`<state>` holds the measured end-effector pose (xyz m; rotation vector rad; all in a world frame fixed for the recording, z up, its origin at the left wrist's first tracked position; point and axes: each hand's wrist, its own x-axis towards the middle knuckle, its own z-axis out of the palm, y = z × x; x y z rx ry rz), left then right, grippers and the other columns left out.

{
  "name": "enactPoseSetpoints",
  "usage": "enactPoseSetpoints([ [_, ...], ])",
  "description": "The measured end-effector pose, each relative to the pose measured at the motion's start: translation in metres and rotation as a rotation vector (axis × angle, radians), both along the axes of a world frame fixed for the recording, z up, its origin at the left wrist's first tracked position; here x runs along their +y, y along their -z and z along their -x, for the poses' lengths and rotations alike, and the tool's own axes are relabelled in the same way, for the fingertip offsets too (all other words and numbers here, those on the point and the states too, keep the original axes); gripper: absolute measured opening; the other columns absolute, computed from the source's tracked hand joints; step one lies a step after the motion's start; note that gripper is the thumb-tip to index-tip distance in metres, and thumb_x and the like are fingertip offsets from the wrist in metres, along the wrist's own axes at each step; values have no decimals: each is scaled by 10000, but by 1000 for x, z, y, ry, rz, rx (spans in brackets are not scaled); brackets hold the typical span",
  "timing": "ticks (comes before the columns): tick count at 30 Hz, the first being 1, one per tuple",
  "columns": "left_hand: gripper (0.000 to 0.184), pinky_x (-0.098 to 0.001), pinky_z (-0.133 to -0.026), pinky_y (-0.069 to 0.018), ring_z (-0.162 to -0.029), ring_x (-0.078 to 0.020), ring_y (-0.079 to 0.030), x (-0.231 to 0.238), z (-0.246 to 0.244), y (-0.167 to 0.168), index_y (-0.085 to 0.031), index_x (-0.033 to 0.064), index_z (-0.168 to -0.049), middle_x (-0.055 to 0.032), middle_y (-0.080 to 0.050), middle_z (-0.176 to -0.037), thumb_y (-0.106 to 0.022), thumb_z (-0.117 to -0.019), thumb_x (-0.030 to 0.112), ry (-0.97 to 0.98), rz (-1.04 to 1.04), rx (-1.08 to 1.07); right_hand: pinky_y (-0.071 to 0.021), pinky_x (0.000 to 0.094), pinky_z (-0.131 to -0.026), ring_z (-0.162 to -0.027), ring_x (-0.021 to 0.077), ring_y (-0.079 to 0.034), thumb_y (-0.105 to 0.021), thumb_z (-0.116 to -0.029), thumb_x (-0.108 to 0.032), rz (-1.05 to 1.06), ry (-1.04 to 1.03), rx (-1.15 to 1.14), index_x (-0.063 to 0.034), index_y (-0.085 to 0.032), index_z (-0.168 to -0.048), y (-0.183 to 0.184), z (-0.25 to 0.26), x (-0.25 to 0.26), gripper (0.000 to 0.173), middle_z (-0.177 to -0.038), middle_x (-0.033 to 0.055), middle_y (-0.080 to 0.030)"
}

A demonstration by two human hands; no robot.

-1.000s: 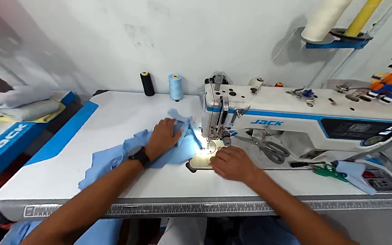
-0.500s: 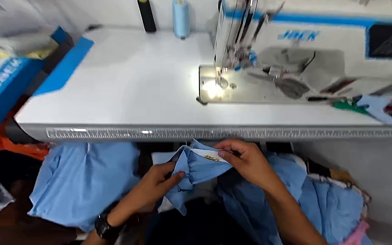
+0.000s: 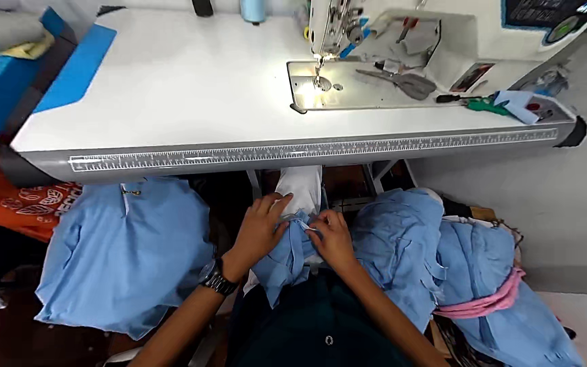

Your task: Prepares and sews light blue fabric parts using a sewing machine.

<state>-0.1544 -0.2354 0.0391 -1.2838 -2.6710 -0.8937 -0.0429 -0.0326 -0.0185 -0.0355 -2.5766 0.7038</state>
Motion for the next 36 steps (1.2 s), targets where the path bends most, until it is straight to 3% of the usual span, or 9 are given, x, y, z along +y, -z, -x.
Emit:
enactPoseSetpoints([
  [3, 204, -558, -988, -514, -1182, -308, -633, 13, 19, 12, -759, 87, -1073, -108, -694, -1203, -656, -994, 244, 74, 36, -1, -562, 467, -820, -956, 292, -665, -663, -940, -142, -181, 54, 130, -116, -752, -937, -1, -3, -8, 92, -1007, 101, -683],
  [7, 313, -475, -626, -563, -688, -227, -656, -2, 0, -23, -680, 77, -836, -62, -642, -751, -564, -1025, 298, 187, 93, -122, -560, 444, -921, -1007, 247, -698, -592, -964, -94, -249, -9, 242, -100, -731, -975, -16, 0, 3, 139, -1053, 75, -726],
  [11, 426, -377, -694, -570, -757, -150, -667, -32, -27, -50, -721, 81, -895, -33, -681, -808, -478, -1077, 379, 687, 100, -311, -587, 383, -816, -940, 261, -692, -601, -986, -67, -198, -192, 390, -66, -688, -1004, -20, 9, 10, 88, -1045, 114, -709],
  [17, 290, -338, -1015, -538, -1172, -145, -638, -27, 20, -70, -721, 124, -1231, -9, -690, -1258, -558, -991, 109, 596, -76, 14, -574, 367, -885, -975, 250, -698, -595, -1005, -72, -205, -356, 494, -70, -658, -1018, -20, 11, 10, 64, -1038, 112, -718],
  [24, 123, -371, -730, -499, -884, -211, -614, 7, 25, -73, -699, 111, -842, -23, -636, -871, -653, -955, 134, 871, 219, 221, -600, 356, -833, -938, 238, -722, -634, -1006, -139, -125, -325, 486, -56, -651, -946, -30, 4, 8, 103, -1011, 109, -740],
  [27, 68, -337, -933, -541, -1055, -162, -649, 8, 29, -70, -670, 74, -864, -34, -700, -1021, -668, -918, 114, 857, 2, -134, -607, 343, -837, -919, 218, -723, -640, -1011, -172, 13, -287, 463, -45, -657, -938, -27, 1, 4, 148, -971, 103, -732],
  [31, 183, -260, -745, -567, -826, -103, -655, 3, 16, -48, -623, 14, -1127, -48, -682, -956, -599, -950, -26, 422, -324, -898, -580, 330, -914, -988, 175, -689, -645, -977, -83, 345, -245, 220, -38, -736, -1098, -34, -4, -9, 158, -1024, 86, -719],
  [33, 335, -306, -816, -568, -906, -135, -665, -2, 11, -42, -630, 56, -1304, -62, -699, -1053, -520, -995, -10, 300, -290, -1121, -582, 316, -906, -989, 143, -675, -643, -941, -17, 473, -235, 91, -59, -749, -1120, -33, -5, -12, 212, -1039, 63, -704],
  [36, 191, -273, -774, -561, -849, -101, -664, -12, 9, -38, -698, 41, -1129, -45, -716, -982, -557, -1002, 24, 308, -173, -1087, -590, 296, -855, -945, 112, -681, -655, -946, -44, 549, -270, 2, -68, -754, -1067, -30, -6, -13, 158, -1012, 44, -709],
])
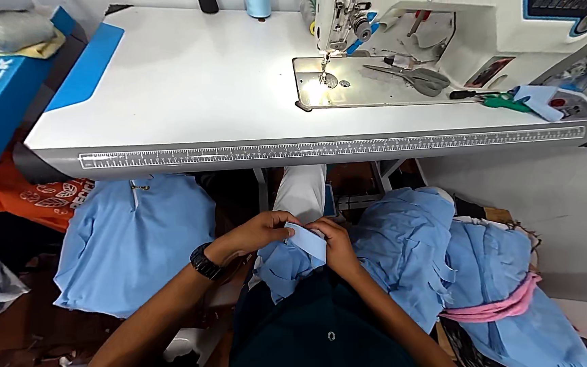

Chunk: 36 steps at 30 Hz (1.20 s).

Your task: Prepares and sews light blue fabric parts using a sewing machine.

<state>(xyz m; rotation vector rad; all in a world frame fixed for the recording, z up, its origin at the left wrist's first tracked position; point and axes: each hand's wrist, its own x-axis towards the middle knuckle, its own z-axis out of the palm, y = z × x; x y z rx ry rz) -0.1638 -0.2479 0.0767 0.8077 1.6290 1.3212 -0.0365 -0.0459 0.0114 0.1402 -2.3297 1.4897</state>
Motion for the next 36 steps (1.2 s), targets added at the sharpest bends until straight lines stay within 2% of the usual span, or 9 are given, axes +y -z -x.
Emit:
enactPoseSetpoints([
  [4, 94, -254, -825, -541, -947, -91, -628, -5, 2, -1, -690, 69, -881, -13, -667, -966, -760, -873, 132, 232, -174, 471, -589, 273, -795, -884, 87, -674, -684, -980, -181, -61, -28, 21, -90, -758, -998, -6, 1, -4, 119, -952, 12, -702],
  [7, 124, -283, -832, -530, -933, -110, -625, 3, -1, -17, -659, 70, -874, -19, -662, -921, -717, -919, 170, 266, -250, 670, -591, 280, -817, -902, 105, -673, -705, -953, -133, -109, -40, 85, -63, -750, -990, -12, 1, -6, 92, -958, 32, -697],
  [10, 73, -233, -656, -543, -723, -76, -630, 11, -6, -19, -640, 21, -934, -22, -657, -813, -676, -954, 81, -15, -272, 387, -596, 307, -876, -960, 120, -696, -728, -933, -163, -62, 14, 107, -34, -742, -1042, -12, -2, -10, 169, -1031, 75, -720],
  [14, 63, -243, -648, -557, -708, -93, -650, 18, -11, -8, -682, 23, -1031, -53, -694, -832, -662, -975, 42, -403, -89, -135, -581, 278, -799, -898, 131, -660, -711, -965, -179, -253, 115, 311, -95, -780, -1050, -9, -4, -11, 139, -956, 54, -684],
  [17, 97, -196, -533, -489, -620, -60, -615, 16, -15, -6, -716, 33, -952, -42, -692, -766, -654, -994, 95, -392, -58, -200, -529, 304, -830, -943, 181, -600, -723, -954, -194, -518, 199, 479, -172, -765, -1080, -9, -8, -12, 135, -984, 40, -625],
  [22, 177, -184, -499, -468, -592, -55, -608, 13, -17, -19, -746, 33, -920, -58, -697, -746, -633, -1015, 131, -316, -79, -181, -382, 401, -1115, -1287, 212, -506, -718, -946, -158, -651, 254, 651, -185, -722, -1096, -15, -6, -14, 153, -1328, 3, -611],
  [27, 222, -226, -653, -562, -701, -70, -659, 15, -22, -19, -727, 27, -949, -47, -704, -796, -548, -1049, 111, -266, -124, -294, -398, 446, -1168, -1362, 222, -546, -645, -982, -82, -684, 167, 635, -97, -735, -1095, -17, -6, -17, 145, -1369, 29, -666],
  [32, 347, -282, -732, -541, -839, -95, -618, 4, -27, -5, -646, 88, -1332, -19, -657, -984, -546, -1045, 254, -381, -141, 495, -531, 402, -1054, -1168, 232, -681, -650, -968, -47, -612, 165, 562, -56, -749, -1012, -20, -4, -10, 108, -1228, 92, -727],
  [36, 353, -365, -986, -515, -1175, -181, -579, -8, -29, -1, -745, 157, -1221, -56, -632, -1257, -704, -954, 384, -262, -260, 1040, -576, 371, -978, -1112, 228, -696, -664, -958, -36, -533, 163, 507, -48, -753, -1000, -26, -4, -9, 99, -1199, 99, -729],
])
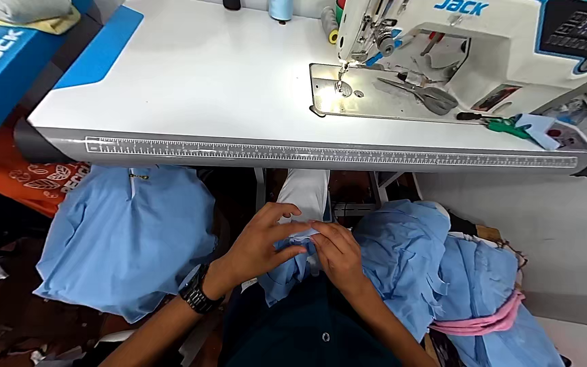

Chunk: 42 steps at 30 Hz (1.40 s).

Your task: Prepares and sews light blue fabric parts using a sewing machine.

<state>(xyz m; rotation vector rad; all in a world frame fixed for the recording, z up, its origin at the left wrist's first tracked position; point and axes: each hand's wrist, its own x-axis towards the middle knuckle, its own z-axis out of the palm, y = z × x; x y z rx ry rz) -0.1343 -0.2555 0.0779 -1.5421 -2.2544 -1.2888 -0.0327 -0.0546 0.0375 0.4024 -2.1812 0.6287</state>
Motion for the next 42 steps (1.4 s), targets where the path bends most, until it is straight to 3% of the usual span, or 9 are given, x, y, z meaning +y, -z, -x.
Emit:
enactPoseSetpoints([
  [3, 189, -404, -972, -529, -1147, -231, -640, 1, -2, 9, -785, 125, -1069, -64, -715, -1143, -632, -997, 210, -70, -2, 215, -583, 356, -954, -1095, 221, -700, -676, -970, -76, 5, -33, -63, -50, -756, -1019, -6, 1, -2, 98, -1205, 98, -726],
  [6, 176, -326, -978, -553, -1097, -155, -672, -1, 1, 1, -783, 81, -1018, -37, -734, -1080, -626, -996, 157, -103, -63, 86, -574, 339, -956, -1096, 194, -687, -671, -995, -148, -8, -67, -173, -66, -755, -1097, -15, 1, 5, 156, -1226, 77, -709],
  [19, 178, -221, -914, -582, -1048, -67, -691, -38, 22, -72, -764, 76, -1045, -14, -734, -1089, -600, -1019, 138, 50, -52, 164, -586, 327, -930, -1069, 219, -704, -667, -991, -149, -156, -80, -21, -40, -752, -1037, -74, 5, 33, 146, -1129, 114, -728],
  [27, 155, -212, -882, -580, -1019, -39, -684, -72, 12, -148, -740, 171, -1038, 68, -726, -1081, -606, -1035, 251, 87, -8, 175, -606, 283, -889, -1019, 139, -703, -781, -913, -135, 348, -385, -32, -40, -760, -923, -126, -20, 26, 97, -1047, 60, -738],
  [30, 132, -200, -788, -586, -880, -5, -675, -51, 24, -107, -738, 179, -1007, 94, -718, -974, -645, -1001, 272, 101, -32, -106, -610, 223, -799, -942, 86, -696, -804, -879, -114, 451, -323, -103, -61, -730, -853, -109, -27, 31, 95, -1006, 22, -724],
  [35, 105, -264, -679, -583, -723, -61, -667, -4, 36, 42, -749, 67, -1027, 1, -734, -872, -666, -980, 112, -79, 81, -560, -604, 275, -741, -860, 101, -696, -780, -862, -96, 578, -124, -459, -78, -681, -756, 9, -17, 58, 146, -945, 22, -728],
  [37, 115, -271, -717, -587, -770, -66, -677, 8, 33, 68, -749, 75, -1051, -8, -736, -931, -662, -992, 122, -120, 133, -548, -610, 287, -723, -823, 114, -697, -778, -871, -63, 614, -101, -571, -58, -681, -898, 31, -24, 64, 100, -934, 39, -719],
  [40, 123, -254, -792, -597, -871, -61, -691, 18, 30, 70, -754, 66, -1052, -21, -729, -1007, -661, -982, 104, -90, 129, -469, -591, 290, -724, -812, 118, -675, -721, -938, -90, 548, -98, -730, -67, -646, -1299, 29, -30, 73, 369, -948, 49, -699],
  [42, 120, -246, -808, -594, -885, -58, -689, 21, 31, 68, -755, 61, -1041, -20, -725, -1002, -659, -978, 94, -67, 111, -457, -575, 270, -723, -811, 102, -649, -683, -969, -117, 507, -88, -749, -82, -707, -1258, 29, -29, 77, 292, -957, 35, -683],
])
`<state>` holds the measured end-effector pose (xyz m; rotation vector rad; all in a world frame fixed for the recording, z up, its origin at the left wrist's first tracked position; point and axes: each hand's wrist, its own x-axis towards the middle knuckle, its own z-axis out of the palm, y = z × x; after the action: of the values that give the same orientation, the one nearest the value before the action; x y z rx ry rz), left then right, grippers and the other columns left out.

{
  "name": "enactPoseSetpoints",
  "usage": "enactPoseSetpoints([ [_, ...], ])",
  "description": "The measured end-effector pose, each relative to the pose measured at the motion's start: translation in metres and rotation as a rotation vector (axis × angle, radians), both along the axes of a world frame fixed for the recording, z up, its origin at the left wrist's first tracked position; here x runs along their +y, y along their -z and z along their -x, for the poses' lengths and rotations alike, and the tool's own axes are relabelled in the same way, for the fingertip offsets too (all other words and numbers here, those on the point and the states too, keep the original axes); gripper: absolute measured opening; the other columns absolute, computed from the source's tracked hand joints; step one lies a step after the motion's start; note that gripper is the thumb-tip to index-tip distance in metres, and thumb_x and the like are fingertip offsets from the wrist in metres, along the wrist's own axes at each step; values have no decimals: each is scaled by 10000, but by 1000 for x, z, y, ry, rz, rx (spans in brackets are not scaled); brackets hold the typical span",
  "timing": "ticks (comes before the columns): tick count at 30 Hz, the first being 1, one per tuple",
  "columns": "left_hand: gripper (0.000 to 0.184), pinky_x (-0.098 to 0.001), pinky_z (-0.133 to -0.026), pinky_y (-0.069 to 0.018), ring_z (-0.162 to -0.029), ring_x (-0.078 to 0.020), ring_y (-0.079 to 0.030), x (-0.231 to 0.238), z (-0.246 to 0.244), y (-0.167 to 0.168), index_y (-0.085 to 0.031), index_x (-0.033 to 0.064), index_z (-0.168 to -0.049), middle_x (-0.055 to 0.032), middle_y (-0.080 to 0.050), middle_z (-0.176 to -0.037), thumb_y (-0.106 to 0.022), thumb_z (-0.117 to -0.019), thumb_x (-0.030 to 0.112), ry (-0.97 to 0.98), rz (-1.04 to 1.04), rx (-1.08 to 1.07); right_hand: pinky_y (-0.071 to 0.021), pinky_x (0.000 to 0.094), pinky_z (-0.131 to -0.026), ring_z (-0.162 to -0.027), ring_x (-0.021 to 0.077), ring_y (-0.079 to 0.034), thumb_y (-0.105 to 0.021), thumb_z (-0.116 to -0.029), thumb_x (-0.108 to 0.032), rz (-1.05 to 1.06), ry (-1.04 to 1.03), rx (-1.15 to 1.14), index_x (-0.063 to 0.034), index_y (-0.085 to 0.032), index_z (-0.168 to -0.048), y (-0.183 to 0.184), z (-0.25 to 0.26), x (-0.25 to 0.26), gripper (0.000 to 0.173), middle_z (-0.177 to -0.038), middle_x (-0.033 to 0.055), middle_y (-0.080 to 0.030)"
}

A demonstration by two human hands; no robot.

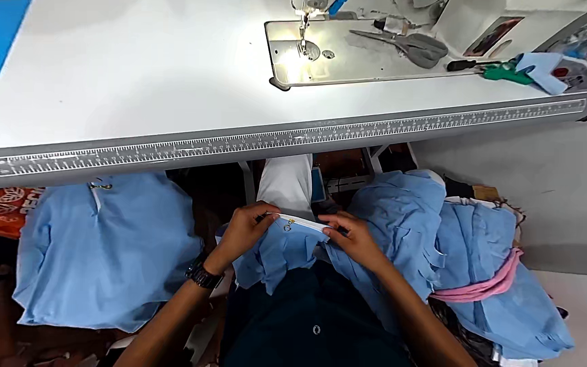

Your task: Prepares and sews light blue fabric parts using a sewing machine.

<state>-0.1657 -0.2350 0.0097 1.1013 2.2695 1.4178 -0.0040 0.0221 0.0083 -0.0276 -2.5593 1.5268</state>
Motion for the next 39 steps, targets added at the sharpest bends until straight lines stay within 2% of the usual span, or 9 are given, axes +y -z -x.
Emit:
enactPoseSetpoints([
  [2, 122, -252, -817, -594, -894, -69, -690, 1, 3, 1, -749, 51, -1049, -32, -723, -1010, -657, -981, 93, -17, -10, -5, -586, 255, -744, -839, 88, -660, -670, -976, -122, 33, 11, 0, -84, -753, -1088, 5, 4, 2, 145, -987, 23, -687],
  [6, 199, -382, -870, -594, -977, -197, -689, -11, -2, -6, -711, 6, -1147, -137, -695, -1126, -634, -992, 105, -202, 56, 194, -575, 242, -726, -842, 74, -664, -647, -993, -111, 122, 110, -43, -82, -751, -1072, 12, 8, 0, 133, -1041, 17, -709],
  [13, 441, -463, -613, -603, -817, -315, -718, -18, -97, 11, -689, 26, -1049, -151, -685, -1005, -690, -928, 450, -94, 449, 489, -568, 249, -640, -708, 76, -663, -720, -945, -105, 200, 255, -86, -81, -730, -1031, 5, 10, -12, 90, -856, 7, -725],
  [16, 167, -485, -697, -616, -840, -289, -719, -26, -93, 25, -726, 42, -997, -125, -705, -994, -686, -952, 198, -148, 417, 284, -580, 250, -662, -719, 77, -677, -735, -936, -92, 228, 299, -52, -80, -751, -1010, 3, 6, -15, 77, -852, 6, -739],
  [20, 102, -321, -785, -617, -869, -104, -703, -43, -72, -3, -760, 102, -951, -6, -724, -964, -702, -946, 186, -105, 193, -181, -576, 251, -633, -690, 64, -670, -740, -943, -128, 123, 332, -11, -108, -768, -1010, 0, -7, -17, 75, -838, -10, -743],
  [28, 197, -303, -715, -566, -785, -115, -642, -16, -70, -82, -628, 89, -1094, -36, -663, -902, -441, -1088, 152, -400, -208, -779, -583, 295, -577, -624, 103, -665, -732, -956, -184, 103, 409, -46, -106, -732, -971, -12, -20, -32, 79, -782, 2, -718],
  [32, 97, -279, -672, -550, -777, -95, -637, 29, -89, -66, -689, 89, -1048, -2, -682, -925, -608, -998, 108, -220, -172, -335, -570, 274, -563, -608, 121, -648, -722, -961, -154, 416, 403, -116, -64, -736, -1004, -22, -24, -42, 100, -785, 42, -714],
  [35, 108, -257, -805, -598, -927, -85, -671, 57, -98, -22, -760, 75, -1024, -23, -685, -1029, -688, -953, 113, -61, -210, 139, -553, 249, -550, -597, 106, -628, -725, -953, -119, 609, 431, -147, -41, -736, -1002, -27, -26, -46, 93, -782, 59, -701],
  [39, 115, -243, -886, -595, -1007, -82, -686, 62, -105, -4, -779, 60, -1026, -32, -712, -1080, -708, -937, 79, -54, -250, 183, -541, 221, -565, -633, 75, -629, -716, -954, -110, 784, 458, -246, -51, -732, -996, -30, -30, -43, 74, -806, 41, -700],
])
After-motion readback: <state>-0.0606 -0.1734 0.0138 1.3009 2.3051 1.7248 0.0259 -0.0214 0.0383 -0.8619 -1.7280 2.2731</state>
